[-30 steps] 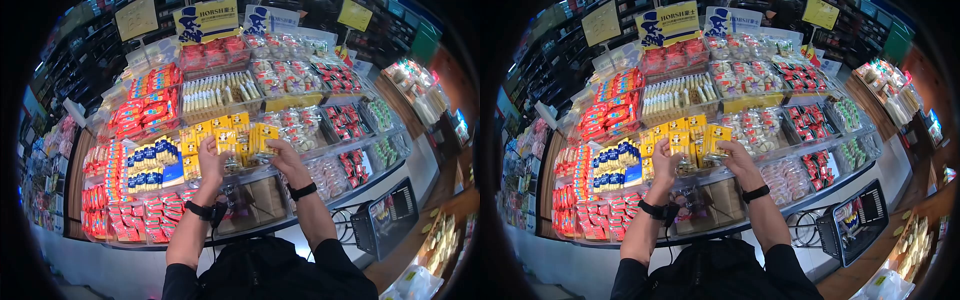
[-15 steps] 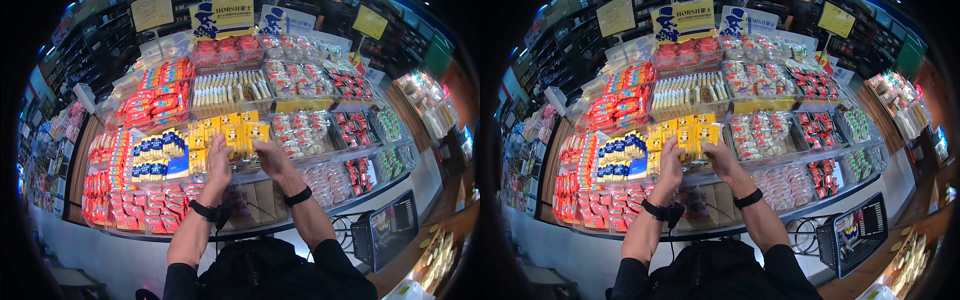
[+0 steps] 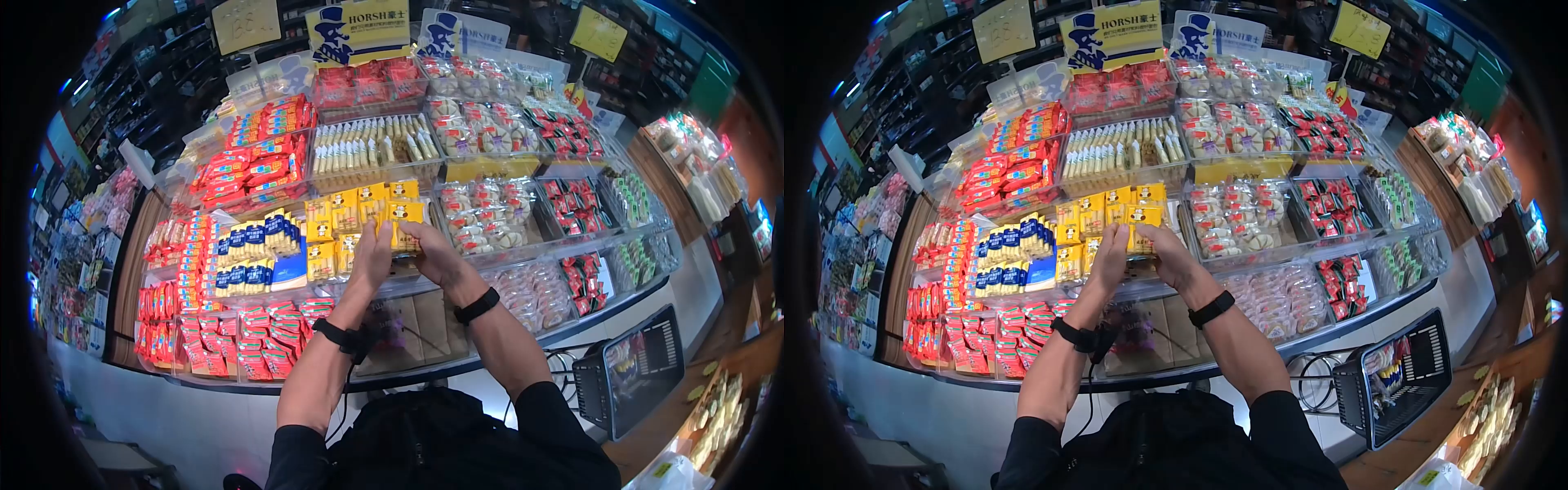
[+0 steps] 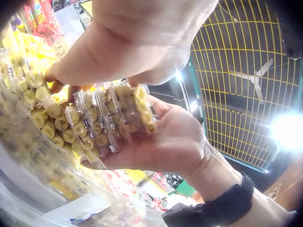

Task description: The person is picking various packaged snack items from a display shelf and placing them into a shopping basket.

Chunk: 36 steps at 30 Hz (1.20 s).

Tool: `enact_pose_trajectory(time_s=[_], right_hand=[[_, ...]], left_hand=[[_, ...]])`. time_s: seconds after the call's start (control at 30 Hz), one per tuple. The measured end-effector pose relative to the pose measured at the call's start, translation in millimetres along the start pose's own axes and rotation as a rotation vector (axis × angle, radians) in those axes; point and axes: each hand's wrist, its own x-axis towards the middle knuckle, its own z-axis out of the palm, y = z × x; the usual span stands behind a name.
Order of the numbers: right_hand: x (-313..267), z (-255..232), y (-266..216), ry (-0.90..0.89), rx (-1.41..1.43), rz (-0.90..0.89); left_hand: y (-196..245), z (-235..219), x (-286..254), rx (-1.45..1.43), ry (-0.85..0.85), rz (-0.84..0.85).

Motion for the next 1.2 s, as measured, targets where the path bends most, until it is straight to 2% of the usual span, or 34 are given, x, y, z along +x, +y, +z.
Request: enact_pose_trajectory(time_s=[0.13,0.37,0.47,0.57,0.7,0.77,0.87,0.97,1.07,1.13,1.17,1.2], right_hand=[[-4.4,10.6,-6.3,0.037,-0.076,0.032],[-10.1,13.3,0.0,0.009,-0.038,-0.193],[-18.9,14.8,-2.6,0.032,-0.007,-0.233],[-28.2,13.2,-4.6,0.063,-0.003,-0.309],[-47.5,12.3,-7.5,0.065,0.026,-0.312],[-59.4,9.6,-9.3,0.078,0.059,-0.269],[-75.6,6.3,-10.8,0.055,0.11,-0.213],[-85.5,-2.1,-9.6,-0.005,0.104,-0.227],[-105.2,-8.9,-12.2,-0.024,0.074,-0.196],[-125.3,-6.4,-11.2,-0.002,0.068,-0.162],[-123.8,-20.9,4.2,-0.06,0.106,-0.158],[-130.3,-22.5,10.9,-0.078,0.087,-0.161]], left_hand=[[2.6,-2.2,-4.9,-0.169,-0.043,-0.048],[40.4,-4.6,-27.4,-0.181,-0.04,-0.092],[21.9,2.2,-22.2,-0.175,-0.017,0.064],[26.2,8.2,-25.7,0.012,0.07,0.305],[52.9,13.5,-42.5,0.158,0.037,0.388],[56.1,19.5,-45.9,0.171,0.007,0.4],[50.7,28.8,-56.7,0.063,-0.068,0.528],[58.2,30.0,-71.8,0.203,-0.157,0.581],[65.4,39.5,-86.4,0.165,-0.166,0.414],[63.6,39.6,-96.7,0.247,-0.22,0.401],[61.6,38.7,-102.1,0.287,-0.259,0.401],[60.1,38.8,-111.3,0.175,-0.272,0.317]])
